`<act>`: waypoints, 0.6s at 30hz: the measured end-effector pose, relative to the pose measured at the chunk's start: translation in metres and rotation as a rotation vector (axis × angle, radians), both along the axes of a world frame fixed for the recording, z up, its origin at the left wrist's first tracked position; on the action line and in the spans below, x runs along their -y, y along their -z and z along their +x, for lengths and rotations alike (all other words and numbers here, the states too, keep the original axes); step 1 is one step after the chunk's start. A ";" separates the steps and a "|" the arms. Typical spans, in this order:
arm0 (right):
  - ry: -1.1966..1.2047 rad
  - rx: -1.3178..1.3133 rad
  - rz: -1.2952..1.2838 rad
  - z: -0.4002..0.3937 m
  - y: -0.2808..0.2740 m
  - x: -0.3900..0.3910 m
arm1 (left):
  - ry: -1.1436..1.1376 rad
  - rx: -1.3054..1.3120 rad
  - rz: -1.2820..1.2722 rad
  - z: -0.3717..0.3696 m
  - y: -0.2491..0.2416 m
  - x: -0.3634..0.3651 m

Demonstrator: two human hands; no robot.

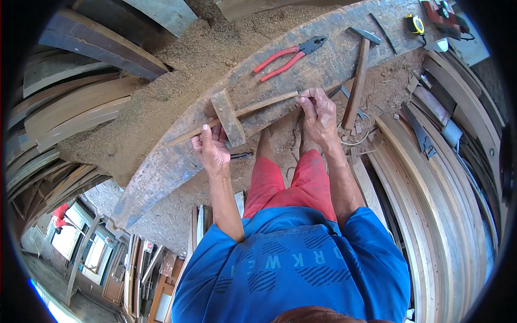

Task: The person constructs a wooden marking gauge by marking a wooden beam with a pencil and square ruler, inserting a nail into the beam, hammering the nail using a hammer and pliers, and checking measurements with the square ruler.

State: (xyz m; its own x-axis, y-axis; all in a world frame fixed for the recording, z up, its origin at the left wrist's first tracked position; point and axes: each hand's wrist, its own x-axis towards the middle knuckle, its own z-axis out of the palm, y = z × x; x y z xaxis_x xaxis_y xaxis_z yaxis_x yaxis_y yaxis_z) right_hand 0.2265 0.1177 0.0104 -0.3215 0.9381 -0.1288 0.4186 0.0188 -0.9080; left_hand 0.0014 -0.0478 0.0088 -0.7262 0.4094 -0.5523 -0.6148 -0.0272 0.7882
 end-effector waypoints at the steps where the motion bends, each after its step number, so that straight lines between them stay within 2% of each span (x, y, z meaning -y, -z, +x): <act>1: -0.056 0.040 0.078 0.001 0.001 -0.002 | -0.010 -0.012 -0.004 0.002 -0.002 -0.003; 4: -0.093 0.035 0.282 -0.006 -0.002 -0.008 | -0.019 -0.041 -0.010 0.006 0.002 -0.003; 10: -0.161 0.094 0.383 -0.014 0.018 -0.009 | -0.067 -0.059 -0.031 0.010 -0.002 -0.012; 18: -0.185 0.132 0.396 -0.011 0.028 -0.001 | -0.071 -0.047 -0.020 0.011 -0.004 -0.014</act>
